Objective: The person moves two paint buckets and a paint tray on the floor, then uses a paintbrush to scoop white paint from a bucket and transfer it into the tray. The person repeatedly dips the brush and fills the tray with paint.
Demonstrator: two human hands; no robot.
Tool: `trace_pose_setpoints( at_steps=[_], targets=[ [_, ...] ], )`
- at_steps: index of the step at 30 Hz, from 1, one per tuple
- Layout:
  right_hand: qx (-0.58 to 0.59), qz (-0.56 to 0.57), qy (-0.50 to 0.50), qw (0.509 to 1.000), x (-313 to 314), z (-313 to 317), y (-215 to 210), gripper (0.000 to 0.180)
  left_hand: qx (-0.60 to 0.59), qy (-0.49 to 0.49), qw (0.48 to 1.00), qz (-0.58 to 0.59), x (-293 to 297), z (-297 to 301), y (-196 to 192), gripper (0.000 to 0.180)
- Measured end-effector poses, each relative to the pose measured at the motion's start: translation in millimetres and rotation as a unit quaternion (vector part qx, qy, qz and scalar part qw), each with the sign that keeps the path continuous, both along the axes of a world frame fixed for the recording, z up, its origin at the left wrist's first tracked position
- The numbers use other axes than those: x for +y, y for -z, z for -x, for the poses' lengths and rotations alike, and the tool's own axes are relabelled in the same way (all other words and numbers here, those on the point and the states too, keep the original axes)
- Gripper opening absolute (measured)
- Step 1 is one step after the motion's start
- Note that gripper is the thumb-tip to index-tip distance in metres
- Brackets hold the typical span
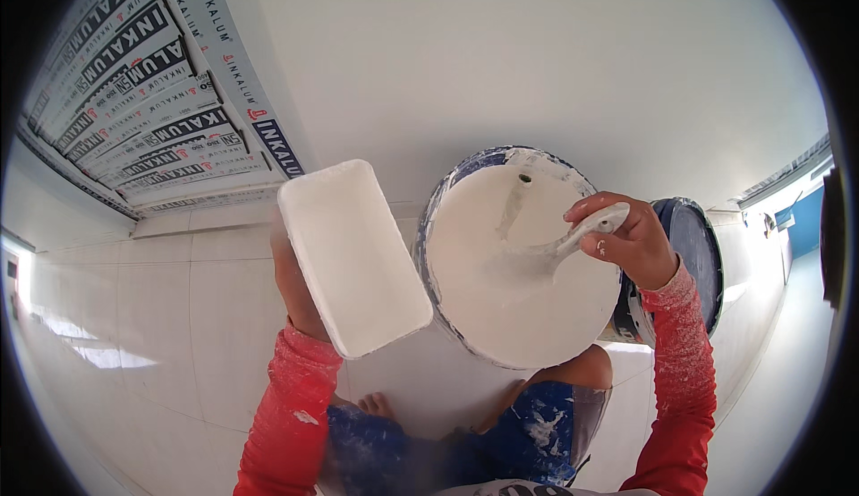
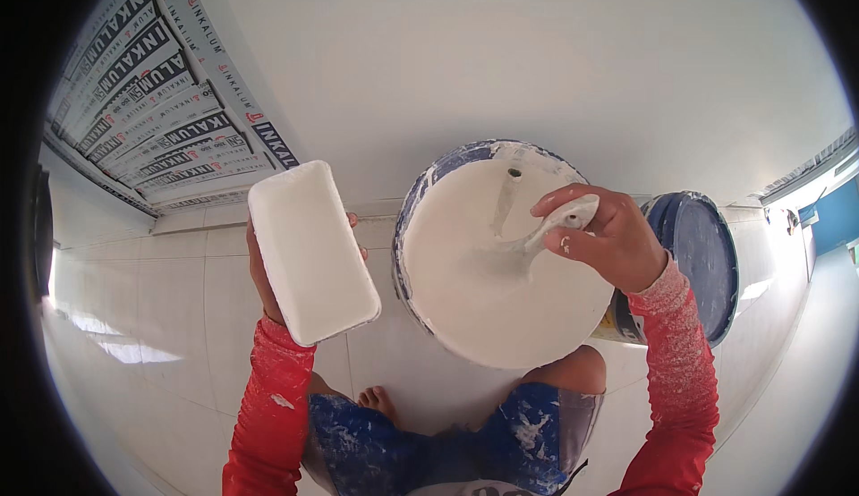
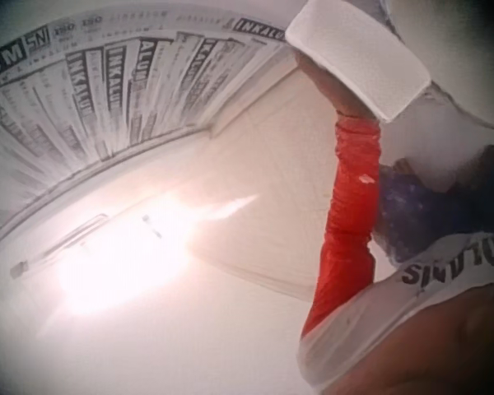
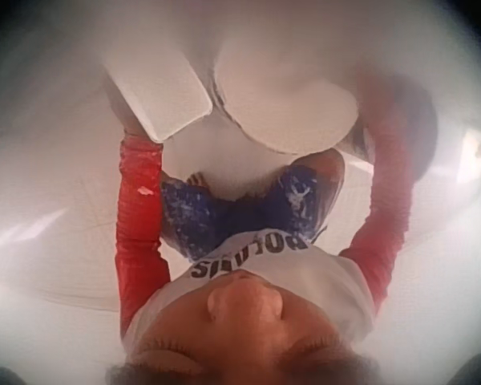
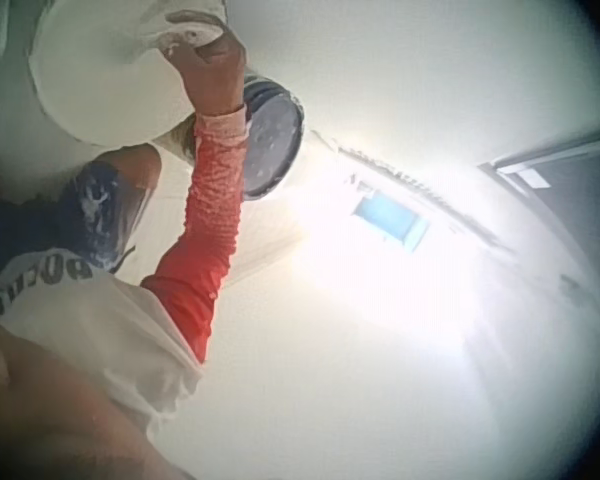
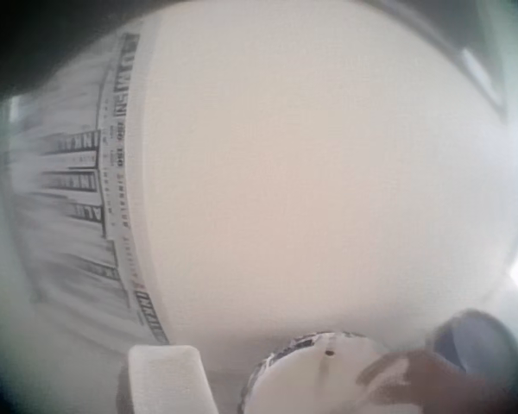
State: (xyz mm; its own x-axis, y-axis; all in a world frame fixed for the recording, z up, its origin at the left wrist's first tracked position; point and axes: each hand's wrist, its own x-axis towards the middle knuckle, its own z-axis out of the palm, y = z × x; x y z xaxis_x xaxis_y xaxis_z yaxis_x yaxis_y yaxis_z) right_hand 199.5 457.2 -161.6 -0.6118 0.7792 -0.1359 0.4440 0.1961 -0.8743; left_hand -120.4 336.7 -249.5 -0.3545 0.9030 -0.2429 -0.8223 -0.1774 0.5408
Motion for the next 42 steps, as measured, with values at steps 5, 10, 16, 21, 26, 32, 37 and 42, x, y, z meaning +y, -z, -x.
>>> trace_pose_setpoints(
  at_steps=[5,10,16,21,26,32,37,42],
  targets=[
    [-0.018,0.024,0.044,0.999,-2,7,27,0.018,0.053,0.053,0.997,0.014,10,-1,12,0.078],
    [-0.018,0.004,0.146,0.989,14,-11,54,0.016,0.182,0.149,0.968,0.087,10,6,23,0.072],
    [0.16,0.058,0.275,0.946,2,-45,52,0.017,0.14,0.155,0.977,0.035,2,0,10,0.071],
    [0.24,0.075,0.339,0.906,-14,-56,34,0.02,0.248,0.128,0.959,0.042,3,-15,-7,0.073],
    [0.285,0.073,0.328,0.898,-27,-61,13,0.021,0.295,0.101,0.949,0.049,0,-24,-19,0.067],
    [0.315,0.089,0.332,0.885,-35,-47,-2,0.023,0.388,0.139,0.908,0.07,-4,-21,-23,0.057],
    [0.324,0.131,0.29,0.891,-38,-17,-5,0.022,0.485,0.133,0.859,0.097,-3,-24,-17,0.054],
    [0.314,0.185,0.225,0.904,-44,20,9,0.018,0.509,0.103,0.851,0.083,0,-28,-14,0.05]
  ],
)
